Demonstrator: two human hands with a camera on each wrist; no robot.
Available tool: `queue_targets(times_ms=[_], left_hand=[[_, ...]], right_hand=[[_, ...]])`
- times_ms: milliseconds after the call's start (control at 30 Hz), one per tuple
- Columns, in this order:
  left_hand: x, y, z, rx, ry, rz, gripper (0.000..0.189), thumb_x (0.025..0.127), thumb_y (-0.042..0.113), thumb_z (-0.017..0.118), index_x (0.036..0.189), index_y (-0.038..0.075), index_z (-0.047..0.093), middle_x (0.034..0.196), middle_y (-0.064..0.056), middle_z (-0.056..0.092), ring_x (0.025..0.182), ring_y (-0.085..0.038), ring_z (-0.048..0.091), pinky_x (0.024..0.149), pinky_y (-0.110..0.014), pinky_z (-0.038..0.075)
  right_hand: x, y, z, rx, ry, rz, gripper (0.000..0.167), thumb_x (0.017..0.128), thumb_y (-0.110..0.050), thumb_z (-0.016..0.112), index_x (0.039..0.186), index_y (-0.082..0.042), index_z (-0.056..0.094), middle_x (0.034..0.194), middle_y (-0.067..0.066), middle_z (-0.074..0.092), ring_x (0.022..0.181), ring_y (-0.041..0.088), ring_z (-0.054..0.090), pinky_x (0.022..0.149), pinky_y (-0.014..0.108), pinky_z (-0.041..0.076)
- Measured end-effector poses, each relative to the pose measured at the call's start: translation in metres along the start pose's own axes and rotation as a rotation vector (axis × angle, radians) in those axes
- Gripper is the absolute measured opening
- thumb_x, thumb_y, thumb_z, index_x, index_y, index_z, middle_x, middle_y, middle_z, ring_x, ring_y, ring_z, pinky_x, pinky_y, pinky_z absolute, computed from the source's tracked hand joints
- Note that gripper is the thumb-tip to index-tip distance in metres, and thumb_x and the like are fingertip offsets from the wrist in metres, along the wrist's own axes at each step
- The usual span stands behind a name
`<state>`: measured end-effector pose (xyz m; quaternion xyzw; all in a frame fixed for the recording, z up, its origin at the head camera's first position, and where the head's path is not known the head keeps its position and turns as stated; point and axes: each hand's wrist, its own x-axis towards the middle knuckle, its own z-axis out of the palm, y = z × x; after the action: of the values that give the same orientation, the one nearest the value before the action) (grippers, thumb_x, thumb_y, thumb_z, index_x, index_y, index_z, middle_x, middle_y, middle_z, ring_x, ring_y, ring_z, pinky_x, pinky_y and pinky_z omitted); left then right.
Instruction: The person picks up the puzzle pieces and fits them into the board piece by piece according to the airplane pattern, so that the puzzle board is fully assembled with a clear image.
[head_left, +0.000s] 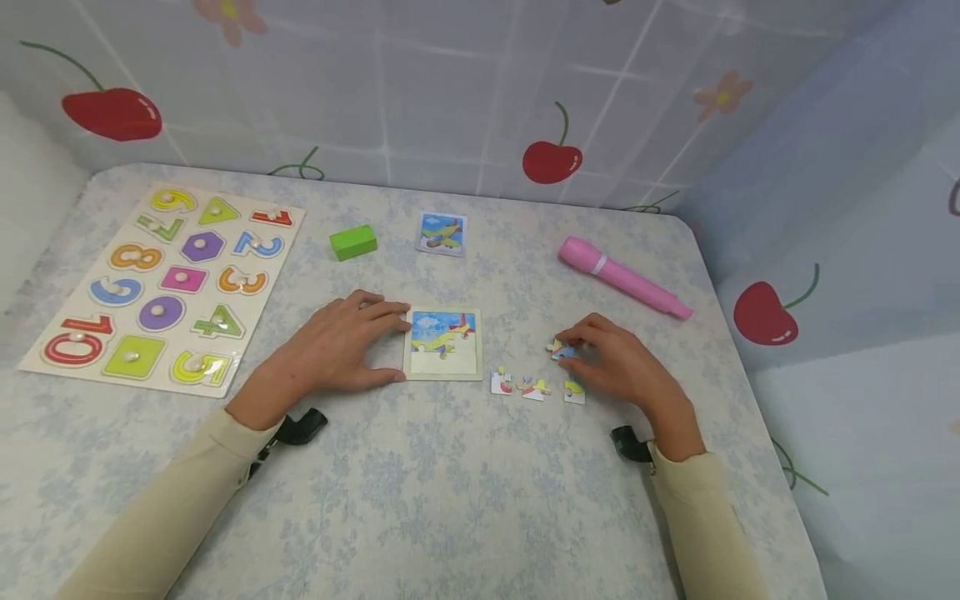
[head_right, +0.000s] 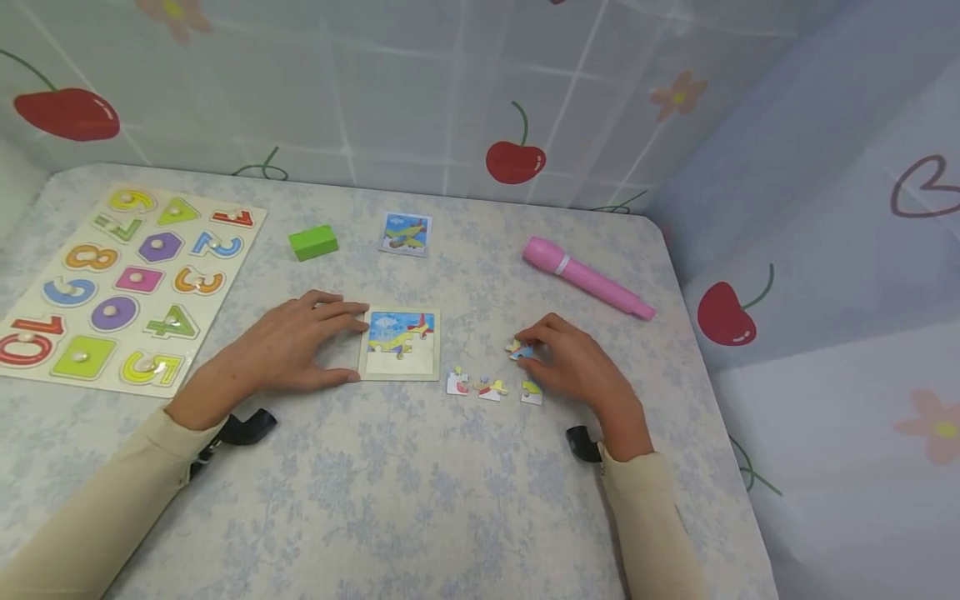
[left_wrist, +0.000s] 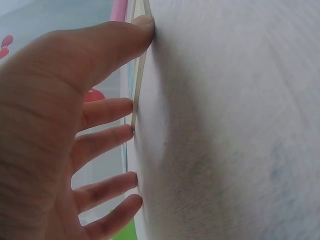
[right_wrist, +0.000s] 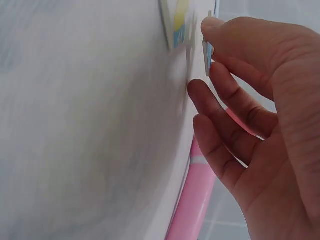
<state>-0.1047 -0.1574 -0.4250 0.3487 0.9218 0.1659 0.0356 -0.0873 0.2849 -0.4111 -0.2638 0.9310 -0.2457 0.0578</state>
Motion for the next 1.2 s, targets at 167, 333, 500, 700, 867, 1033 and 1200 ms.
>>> queue_targets(times_ms=[167,333,500,700,867,1033,1200], left_hand=[[0.000,0.000,0.000,-0.001,0.007,0.001,0.072,0.085,0.056,0.088,0.141,0.015,0.071,0.161,-0.004,0.055,0.143,-0.035,0.048,0.104,-0.062,0.050],[0.000,0.000,0.000,-0.004,0.010,0.002,0.071,0.085,0.056,0.088,0.141,0.015,0.071,0.161,-0.004,0.055,0.143,-0.035,0.049,0.103,-0.062,0.050],[0.000,0.000,0.000,-0.007,0.009,0.005,0.071,0.085,0.055,0.089,0.141,0.015,0.071,0.160,-0.005,0.056,0.143,-0.035,0.049,0.103,-0.061,0.051],[0.000,0.000,0.000,-0.012,0.011,0.004,0.070,0.085,0.054,0.089,0.140,0.014,0.071,0.160,-0.005,0.056,0.142,-0.035,0.049,0.103,-0.061,0.051],[0.000,0.001,-0.001,-0.015,0.007,0.003,0.071,0.085,0.054,0.089,0.140,0.014,0.071,0.160,-0.006,0.056,0.142,-0.036,0.049,0.103,-0.061,0.050],[0.000,0.001,-0.001,-0.014,0.002,0.003,0.071,0.085,0.054,0.089,0.140,0.014,0.071,0.160,-0.006,0.056,0.142,-0.036,0.049,0.103,-0.061,0.050],[0.000,0.001,-0.001,-0.013,0.008,0.010,0.070,0.085,0.054,0.089,0.140,0.014,0.071,0.160,-0.005,0.056,0.142,-0.036,0.050,0.102,-0.060,0.051]], right_hand=[[0.007,-0.008,0.004,-0.047,-0.008,-0.020,0.031,0.095,-0.018,0.085,0.125,-0.011,0.077,0.116,-0.001,0.067,0.105,0.017,0.068,0.091,0.044,0.058],[0.014,-0.015,0.007,-0.078,-0.021,-0.028,0.031,0.095,-0.022,0.085,0.124,-0.013,0.077,0.114,-0.003,0.068,0.104,0.015,0.068,0.091,0.043,0.058],[0.022,-0.022,0.008,-0.085,-0.028,-0.048,0.032,0.095,-0.022,0.086,0.124,-0.012,0.079,0.111,-0.003,0.069,0.100,0.014,0.067,0.088,0.040,0.057],[0.033,-0.030,0.010,-0.092,-0.052,-0.056,0.033,0.096,-0.024,0.085,0.126,-0.014,0.079,0.112,-0.004,0.069,0.097,0.012,0.066,0.086,0.037,0.056],[0.043,-0.035,0.013,-0.086,-0.070,-0.066,0.033,0.095,-0.024,0.086,0.126,-0.015,0.079,0.115,-0.005,0.069,0.096,0.013,0.064,0.085,0.037,0.056],[0.053,-0.041,0.015,-0.079,-0.098,-0.080,0.034,0.095,-0.025,0.086,0.127,-0.014,0.079,0.116,-0.005,0.069,0.099,0.013,0.064,0.086,0.036,0.056],[0.062,-0.049,0.017,-0.098,-0.110,-0.109,0.035,0.095,-0.025,0.086,0.127,-0.015,0.079,0.116,-0.004,0.069,0.098,0.013,0.063,0.086,0.035,0.056]])
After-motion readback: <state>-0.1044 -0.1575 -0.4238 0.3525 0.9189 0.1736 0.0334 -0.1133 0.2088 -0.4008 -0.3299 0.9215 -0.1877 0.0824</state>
